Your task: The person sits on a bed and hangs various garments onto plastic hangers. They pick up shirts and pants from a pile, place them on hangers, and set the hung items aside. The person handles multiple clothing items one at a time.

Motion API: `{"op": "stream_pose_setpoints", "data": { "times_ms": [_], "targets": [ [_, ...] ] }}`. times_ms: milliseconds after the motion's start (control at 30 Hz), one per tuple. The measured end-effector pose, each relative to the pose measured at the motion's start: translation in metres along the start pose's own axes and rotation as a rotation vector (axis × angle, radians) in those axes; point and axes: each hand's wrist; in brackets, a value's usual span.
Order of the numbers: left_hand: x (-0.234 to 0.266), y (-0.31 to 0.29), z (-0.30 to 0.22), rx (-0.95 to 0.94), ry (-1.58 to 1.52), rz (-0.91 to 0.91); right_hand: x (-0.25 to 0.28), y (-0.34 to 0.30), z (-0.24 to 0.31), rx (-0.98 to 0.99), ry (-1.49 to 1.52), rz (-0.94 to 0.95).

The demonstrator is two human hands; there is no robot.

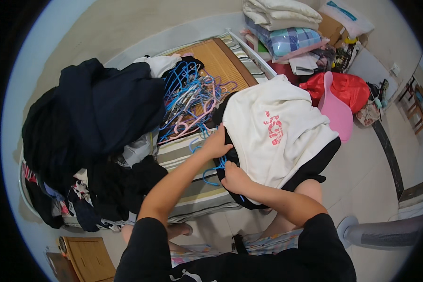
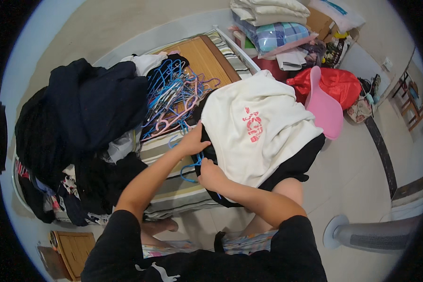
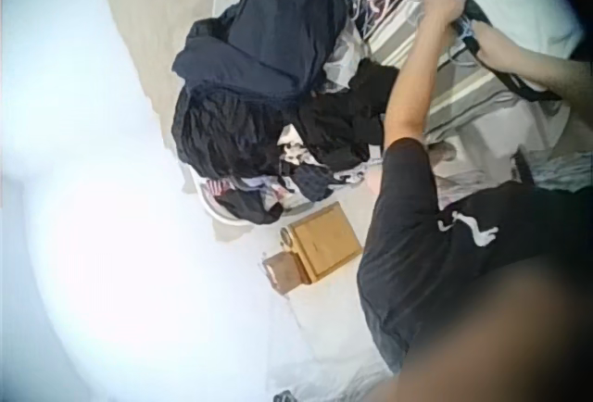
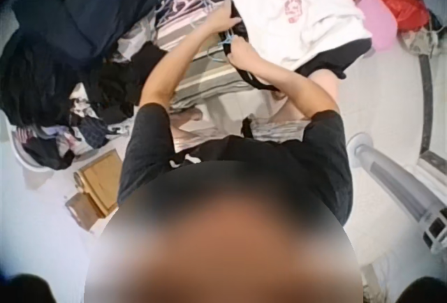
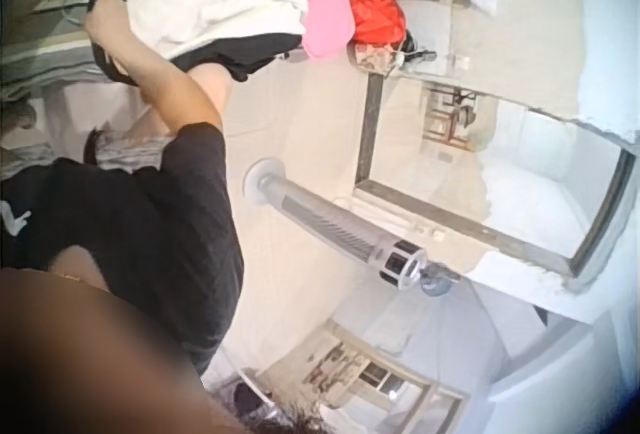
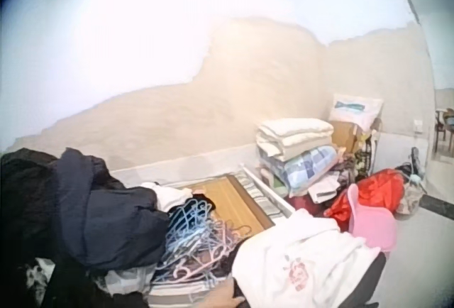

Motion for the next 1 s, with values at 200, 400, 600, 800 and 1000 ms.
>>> {"op": "stream_pose_setpoints", "data": {
  "times_ms": [200,400,600,800,1000],
  "targets": [
    [-0.029,-0.007,-0.007,0.032,0.125,-0.074,0.045,0.019,0.02,0.05,-0.328,-0.185],
    [-0.039,0.017,0.015,-0.113,-0.017,-0.155,0.043,0.071,-0.022,-0.026,-0.332,-0.498],
    [0.018,0.053,0.033,0.02,-0.056,-0.159,0.023,0.086,-0.051,-0.072,-0.554,-0.438],
    [-0.004,0.086,0.07,0.024,0.367,-0.4,0.012,0.095,-0.042,-0.047,-0.547,-0.522],
    [0.011,0.103,0.078,-0.169,0.52,-0.182,0.013,0.099,-0.04,-0.053,-0.506,-0.5]
  ]
}}
Point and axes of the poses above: each hand's wrist, its own y-axis towards the middle knuckle, its own x-axis out of the back of the hand, z = x × y, and after that the axes turned 10 degrees about -x, right-handed
